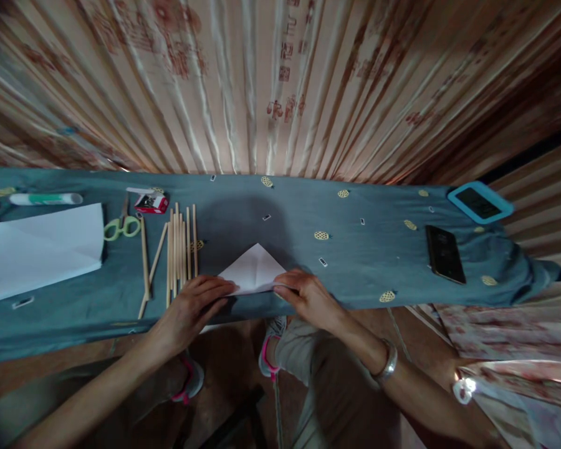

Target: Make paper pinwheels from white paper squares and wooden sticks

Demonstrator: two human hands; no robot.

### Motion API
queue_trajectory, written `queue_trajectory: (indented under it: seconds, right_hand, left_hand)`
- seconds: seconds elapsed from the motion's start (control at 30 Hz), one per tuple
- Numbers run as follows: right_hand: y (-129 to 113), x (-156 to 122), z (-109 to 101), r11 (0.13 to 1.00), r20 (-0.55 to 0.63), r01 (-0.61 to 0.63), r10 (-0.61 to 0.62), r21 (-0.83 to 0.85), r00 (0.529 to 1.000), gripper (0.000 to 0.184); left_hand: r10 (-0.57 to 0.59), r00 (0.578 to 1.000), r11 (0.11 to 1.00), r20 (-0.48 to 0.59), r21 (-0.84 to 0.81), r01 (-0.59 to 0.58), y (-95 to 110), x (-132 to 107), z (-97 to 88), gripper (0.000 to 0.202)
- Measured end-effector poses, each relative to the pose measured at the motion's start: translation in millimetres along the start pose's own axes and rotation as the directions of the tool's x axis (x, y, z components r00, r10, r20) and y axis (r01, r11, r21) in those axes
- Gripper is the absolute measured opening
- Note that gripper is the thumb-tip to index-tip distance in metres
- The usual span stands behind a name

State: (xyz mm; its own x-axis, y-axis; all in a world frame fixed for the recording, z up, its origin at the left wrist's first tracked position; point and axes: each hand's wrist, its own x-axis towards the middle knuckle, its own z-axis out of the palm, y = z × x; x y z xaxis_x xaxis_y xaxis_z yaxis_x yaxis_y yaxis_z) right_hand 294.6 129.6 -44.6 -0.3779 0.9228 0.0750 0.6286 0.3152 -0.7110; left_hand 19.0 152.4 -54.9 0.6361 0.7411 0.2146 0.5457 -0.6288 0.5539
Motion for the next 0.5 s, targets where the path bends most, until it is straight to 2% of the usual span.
queue_trajectory:
  seconds: [0.13,0.2,0.27,0.33,0.37,0.43,0.5]
  right_hand:
    - [-1,9,4,0.96,-0.085,-0.262,0.271,0.103,0.959,0.024]
    - [-2,14,6,0.936,-0.131,-0.333,0.347,0.118,0.929,0.029]
    - [-3,19,7,0.924,-0.172,-0.372,0.382,0.086,0.908,0.035]
    - [-4,22,7,0.925,-0.193,-0.377,0.378,0.041,0.906,0.037]
    - [-4,22,7,0.928,-0.194,-0.371,0.369,0.025,0.909,0.036]
    - [-4,23,6,0.937,-0.188,-0.35,0.344,0.001,0.92,0.035]
    - [-4,23,6,0.95,-0.188,-0.311,0.3,-0.031,0.935,0.032]
  left_hand:
    - [-0.096,0.992,0.992,-0.085,0.076,0.102,-10,12,6.3,0.025]
    - [-0.136,0.983,0.985,-0.122,0.09,0.147,-13,17,7.8,0.029]
    - [-0.117,0.978,0.982,-0.175,0.129,0.141,-11,20,7.7,0.037]
    - [-0.005,0.977,0.974,-0.214,0.22,0.053,-2,23,8.1,0.042]
    - [0.079,0.977,0.962,-0.199,0.272,-0.022,4,23,9.4,0.043]
    - [0.241,0.967,0.925,-0.084,0.321,-0.203,18,25,14.9,0.046]
    - [0.297,0.954,0.9,0.024,0.327,-0.289,28,26,23.1,0.048]
